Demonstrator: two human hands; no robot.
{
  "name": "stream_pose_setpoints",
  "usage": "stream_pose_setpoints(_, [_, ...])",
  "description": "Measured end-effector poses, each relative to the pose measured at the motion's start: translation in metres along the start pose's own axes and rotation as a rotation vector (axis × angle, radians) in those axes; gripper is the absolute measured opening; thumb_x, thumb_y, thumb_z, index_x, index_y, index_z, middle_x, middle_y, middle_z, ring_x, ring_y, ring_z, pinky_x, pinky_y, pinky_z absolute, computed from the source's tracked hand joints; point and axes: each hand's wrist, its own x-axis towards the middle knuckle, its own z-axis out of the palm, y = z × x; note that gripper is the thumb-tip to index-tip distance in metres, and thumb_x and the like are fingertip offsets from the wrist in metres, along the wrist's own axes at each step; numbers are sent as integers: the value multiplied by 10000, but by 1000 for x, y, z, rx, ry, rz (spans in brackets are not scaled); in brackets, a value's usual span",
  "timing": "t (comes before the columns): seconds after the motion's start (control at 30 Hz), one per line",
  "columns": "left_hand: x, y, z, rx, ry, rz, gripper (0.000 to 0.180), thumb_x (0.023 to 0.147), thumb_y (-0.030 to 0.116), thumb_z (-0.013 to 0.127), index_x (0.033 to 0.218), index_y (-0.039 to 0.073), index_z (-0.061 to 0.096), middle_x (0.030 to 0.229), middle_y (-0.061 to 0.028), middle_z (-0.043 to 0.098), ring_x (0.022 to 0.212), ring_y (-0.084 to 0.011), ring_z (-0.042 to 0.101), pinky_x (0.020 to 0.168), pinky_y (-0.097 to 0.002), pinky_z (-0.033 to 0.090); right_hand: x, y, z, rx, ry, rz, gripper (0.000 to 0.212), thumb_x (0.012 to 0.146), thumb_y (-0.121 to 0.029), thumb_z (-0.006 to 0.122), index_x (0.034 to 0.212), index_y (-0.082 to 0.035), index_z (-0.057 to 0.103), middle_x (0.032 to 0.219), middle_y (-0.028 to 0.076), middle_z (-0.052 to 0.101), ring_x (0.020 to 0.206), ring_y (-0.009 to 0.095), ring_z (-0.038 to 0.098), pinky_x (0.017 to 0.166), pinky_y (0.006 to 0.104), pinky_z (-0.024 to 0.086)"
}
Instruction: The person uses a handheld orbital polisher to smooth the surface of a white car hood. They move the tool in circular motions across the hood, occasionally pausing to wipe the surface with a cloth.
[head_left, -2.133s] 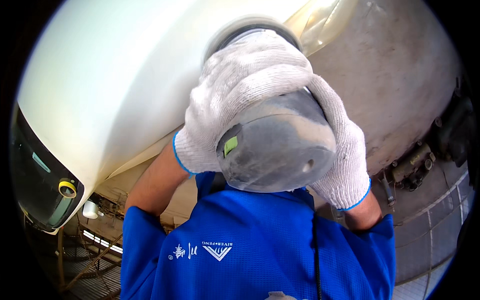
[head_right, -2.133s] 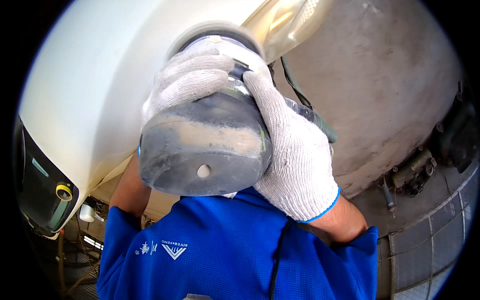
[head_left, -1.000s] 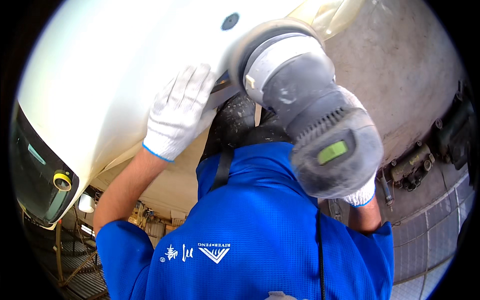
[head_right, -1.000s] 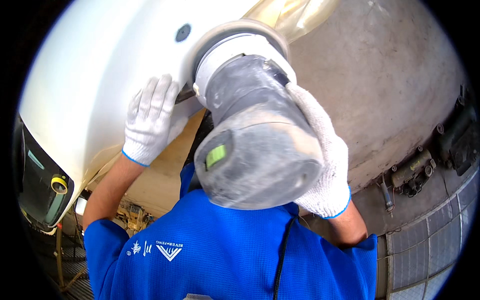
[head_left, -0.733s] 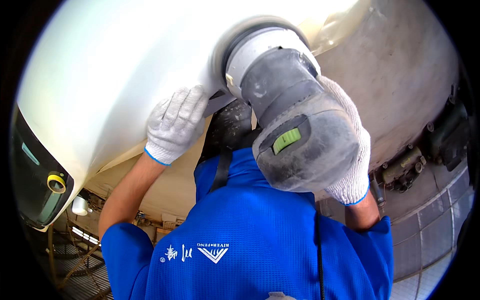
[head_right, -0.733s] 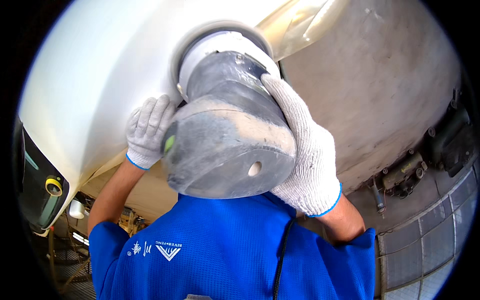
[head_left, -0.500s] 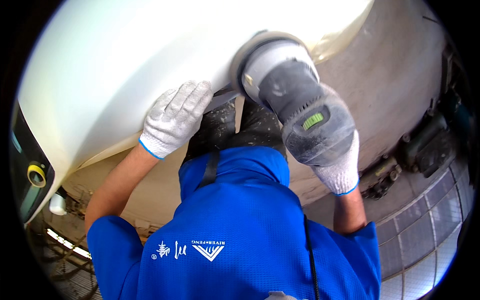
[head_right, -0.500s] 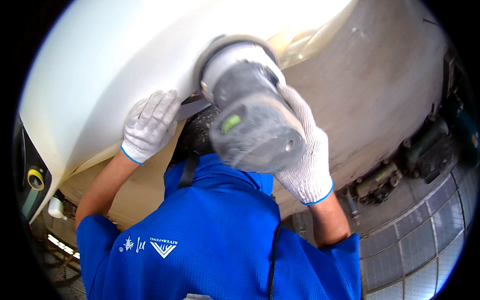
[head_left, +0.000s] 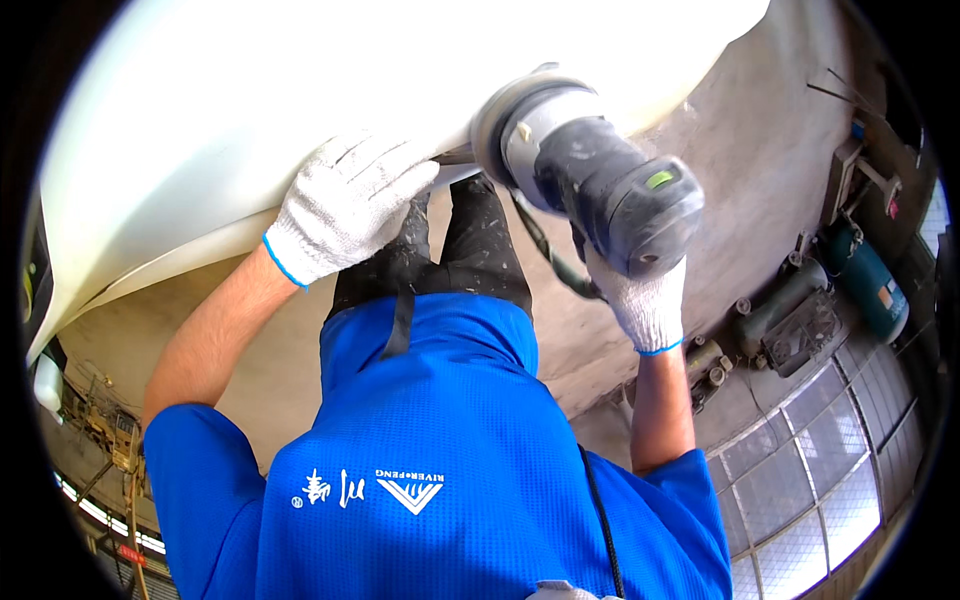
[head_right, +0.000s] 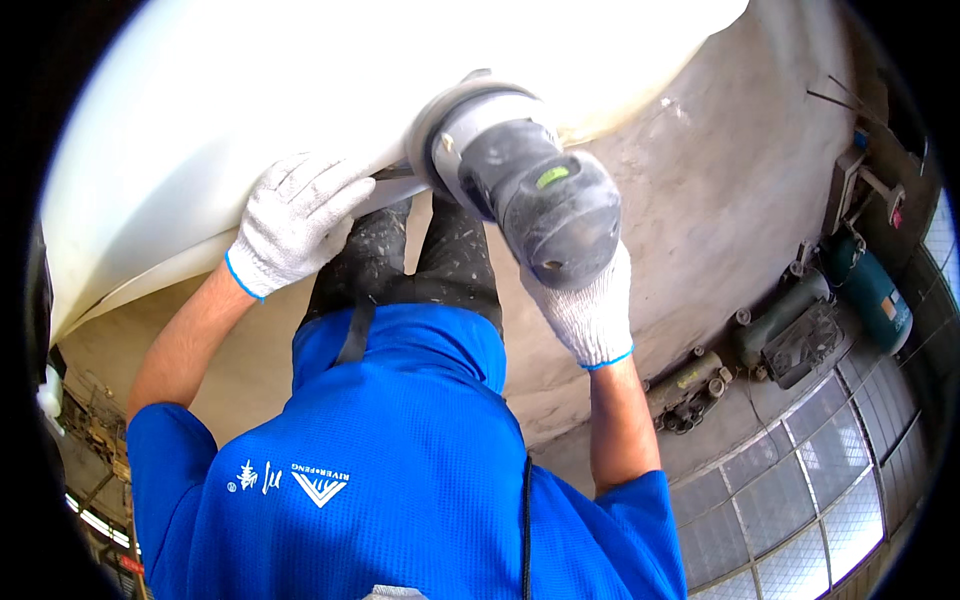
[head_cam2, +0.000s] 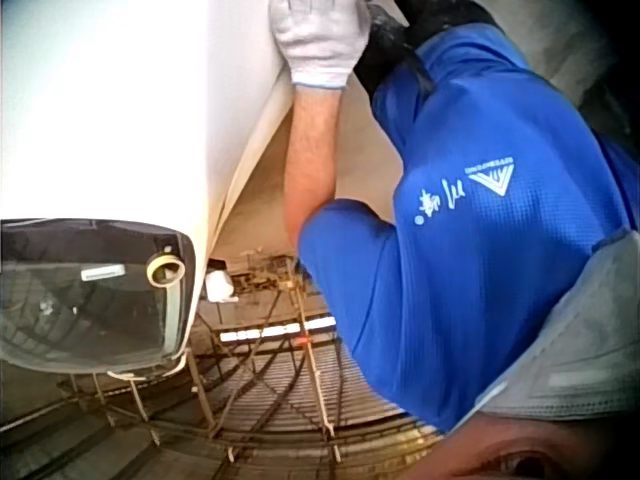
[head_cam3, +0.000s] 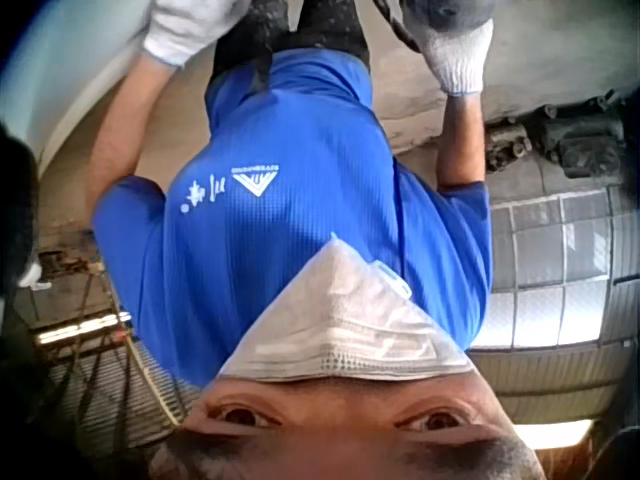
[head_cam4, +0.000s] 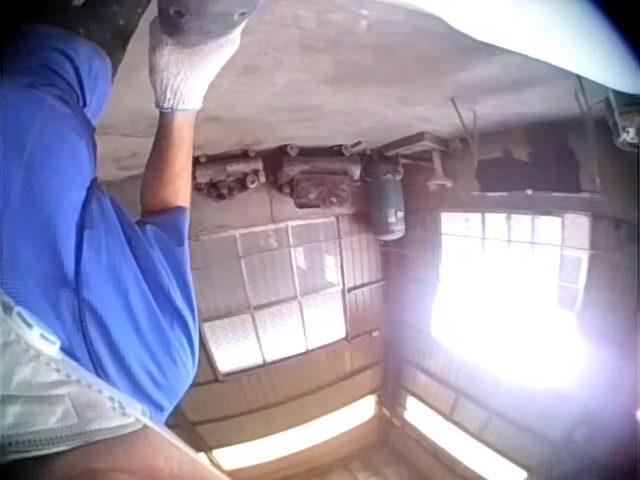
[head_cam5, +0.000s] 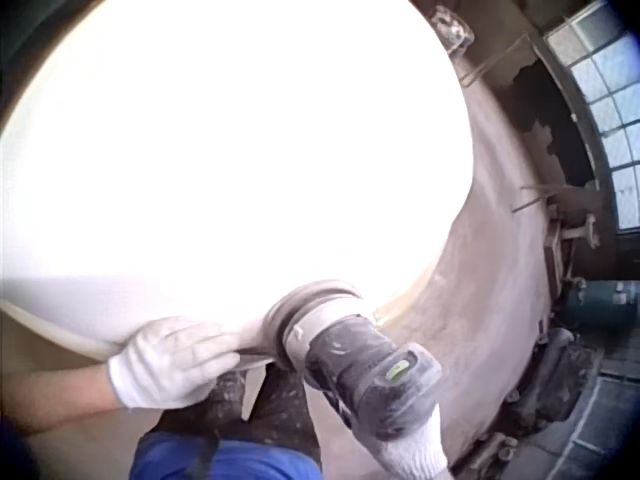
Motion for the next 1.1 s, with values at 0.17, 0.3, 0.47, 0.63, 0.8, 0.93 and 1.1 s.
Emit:
stream_pose_setpoints(0.17, [-18, 5, -6, 31, -9, -69, 433, 735, 73, 720, 1167, 68, 685, 1296, -109, 660, 1182, -309, 629, 1030, -462, 489, 17, -36, 3, 79, 69, -43, 370, 776, -114, 776, 1118, -8, 683, 1040, 163, 753, 984, 278, 738, 844, 363, 566])
stream_pose_setpoints(0.3, [-31, 14, -3, 84, -26, -178, 436, 750, 112, 717, 1182, 73, 681, 1335, -112, 636, 1246, -312, 587, 1062, -468, 466, 46, -21, -15, 304, -17, 61, 254, 747, -51, 729, 990, 18, 719, 822, 81, 737, 777, 123, 689, 709, 303, 550])
stream_pose_setpoints(0.47, [-87, 23, 6, 132, -63, -396, 484, 795, 106, 706, 1275, 102, 647, 1360, -126, 620, 1291, -340, 558, 1097, -481, 428, 76, -22, 5, 139, 16, 55, 246, 742, -86, 731, 966, 11, 703, 754, 75, 699, 699, 113, 631, 634, 297, 513])
stream_pose_setpoints(0.63, [-86, 25, 40, 156, -83, -336, 454, 806, 159, 699, 1250, 80, 650, 1359, -143, 621, 1276, -349, 565, 1096, -482, 431, 153, -26, 2, 133, 2, -33, 201, 732, -156, 685, 844, 12, 694, 661, 63, 639, 530, 116, 577, 464, 294, 446])
stream_pose_setpoints(0.8, [-144, 69, 31, 137, -130, -309, 442, 810, 185, 706, 1235, 73, 654, 1343, -165, 625, 1269, -370, 568, 1100, -493, 433, 126, -15, 62, 203, 27, -184, 298, 718, -173, 706, 940, 26, 698, 713, 59, 649, 613, 133, 606, 579, 310, 506])
stream_pose_setpoints(0.93, [-252, 73, 21, 210, -84, -726, 430, 838, 206, 712, 1253, 105, 661, 1334, -133, 640, 1278, -322, 567, 1101, -467, 427, 35, 5, 88, 408, -33, -113, 478, 722, -92, 764, 1182, -11, 658, 978, 100, 725, 879, 173, 665, 836, 311, 537])
stream_pose_setpoints(1.1, [-330, 67, 58, -318, 178, -1224, 436, 944, 274, 658, 1317, 47, 645, 1386, -146, 622, 1279, -293, 575, 1107, -424, 429, -29, 49, 115, 345, -34, -120, 531, 712, -35, 743, 1231, -5, 637, 1112, 111, 732, 1025, 174, 678, 913, 312, 523])
